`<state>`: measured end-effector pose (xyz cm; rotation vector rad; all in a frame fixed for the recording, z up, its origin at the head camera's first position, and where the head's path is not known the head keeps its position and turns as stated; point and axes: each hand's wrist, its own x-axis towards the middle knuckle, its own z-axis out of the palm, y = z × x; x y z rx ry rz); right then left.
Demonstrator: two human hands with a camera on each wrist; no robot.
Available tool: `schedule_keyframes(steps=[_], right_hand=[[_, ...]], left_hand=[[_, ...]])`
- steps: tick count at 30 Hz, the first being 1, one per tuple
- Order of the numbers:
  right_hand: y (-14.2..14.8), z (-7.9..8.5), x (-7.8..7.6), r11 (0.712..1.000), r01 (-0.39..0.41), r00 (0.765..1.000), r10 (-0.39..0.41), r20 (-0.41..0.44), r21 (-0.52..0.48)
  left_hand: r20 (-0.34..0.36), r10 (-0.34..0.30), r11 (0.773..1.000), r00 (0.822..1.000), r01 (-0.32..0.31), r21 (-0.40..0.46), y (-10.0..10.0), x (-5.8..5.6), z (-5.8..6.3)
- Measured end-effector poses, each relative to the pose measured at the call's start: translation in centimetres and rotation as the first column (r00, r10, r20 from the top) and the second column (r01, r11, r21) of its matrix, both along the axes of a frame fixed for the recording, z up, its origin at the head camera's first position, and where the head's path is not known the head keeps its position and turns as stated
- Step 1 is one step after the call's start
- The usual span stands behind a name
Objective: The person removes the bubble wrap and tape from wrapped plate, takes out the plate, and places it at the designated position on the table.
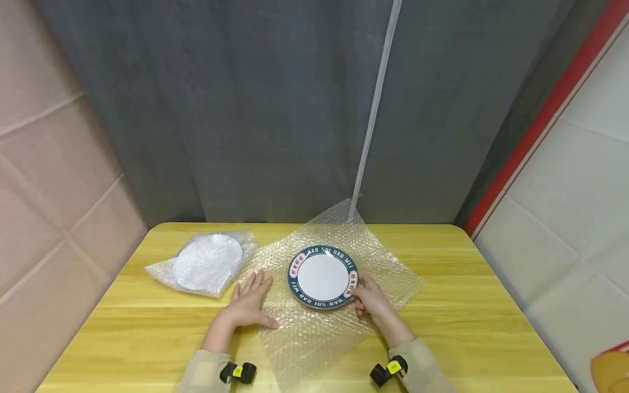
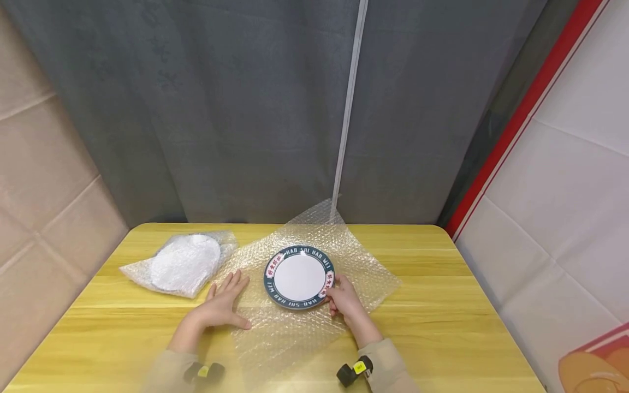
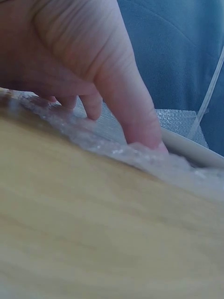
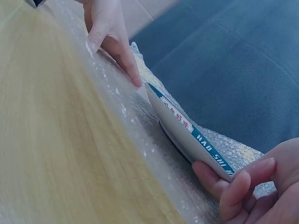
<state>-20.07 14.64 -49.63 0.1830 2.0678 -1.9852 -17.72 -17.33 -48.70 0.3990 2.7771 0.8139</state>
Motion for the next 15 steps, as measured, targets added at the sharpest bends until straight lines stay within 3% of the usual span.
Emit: schedule_keyframes(steps=[15], right_hand=[[0.46, 0.80, 0.12, 0.999, 0.019, 0.999, -0.019, -0.030, -0.027]], left_hand=[[0.000, 0.003, 1.000, 1.000, -0.003, 0.009, -0.14, -0.19, -0.34]])
